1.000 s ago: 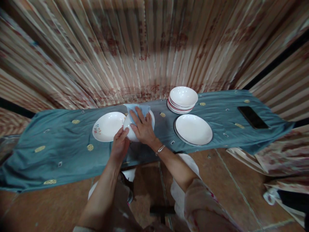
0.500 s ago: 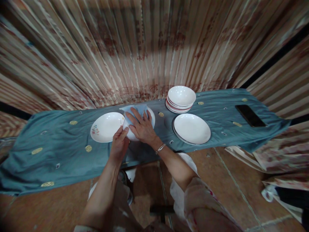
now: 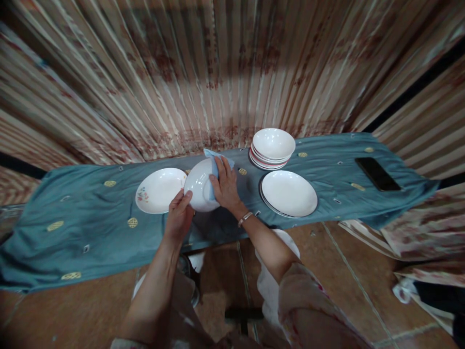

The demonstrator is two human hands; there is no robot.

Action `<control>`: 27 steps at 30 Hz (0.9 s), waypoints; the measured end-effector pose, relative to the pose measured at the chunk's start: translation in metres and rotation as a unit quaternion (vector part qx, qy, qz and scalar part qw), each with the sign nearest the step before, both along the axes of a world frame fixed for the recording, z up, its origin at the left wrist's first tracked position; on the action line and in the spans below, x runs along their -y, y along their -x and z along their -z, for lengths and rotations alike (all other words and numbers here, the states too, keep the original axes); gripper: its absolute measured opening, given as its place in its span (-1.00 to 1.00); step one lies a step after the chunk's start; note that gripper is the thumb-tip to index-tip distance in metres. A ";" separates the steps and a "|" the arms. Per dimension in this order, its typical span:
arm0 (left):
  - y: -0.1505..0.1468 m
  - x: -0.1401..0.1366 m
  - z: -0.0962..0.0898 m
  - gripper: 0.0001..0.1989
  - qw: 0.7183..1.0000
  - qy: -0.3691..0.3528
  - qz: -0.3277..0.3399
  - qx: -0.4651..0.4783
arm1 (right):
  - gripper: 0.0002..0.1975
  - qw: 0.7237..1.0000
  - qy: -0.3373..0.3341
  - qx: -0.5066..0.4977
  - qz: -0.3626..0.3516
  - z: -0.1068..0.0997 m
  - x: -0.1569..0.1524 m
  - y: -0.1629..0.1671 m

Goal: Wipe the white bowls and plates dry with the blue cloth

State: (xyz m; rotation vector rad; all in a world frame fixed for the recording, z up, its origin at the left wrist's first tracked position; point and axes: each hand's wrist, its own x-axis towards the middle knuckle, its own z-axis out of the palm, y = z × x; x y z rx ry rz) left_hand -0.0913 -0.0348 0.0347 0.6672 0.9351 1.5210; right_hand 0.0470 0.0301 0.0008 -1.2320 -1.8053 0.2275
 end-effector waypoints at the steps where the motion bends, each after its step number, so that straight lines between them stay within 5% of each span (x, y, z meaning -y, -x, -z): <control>1: 0.001 0.000 -0.001 -0.59 1.000 -0.002 -0.003 0.006 | -0.38 1.000 0.002 -0.010 0.001 0.003 -0.001 0.000; 14: 0.005 0.001 -0.001 -0.60 1.000 0.000 -0.009 0.020 | -0.35 0.998 0.037 -0.037 0.022 0.027 0.001 -0.001; 27: -0.001 0.005 0.000 -0.63 1.000 -0.022 0.009 0.009 | -0.30 0.988 0.063 -0.140 0.007 0.023 -0.013 -0.013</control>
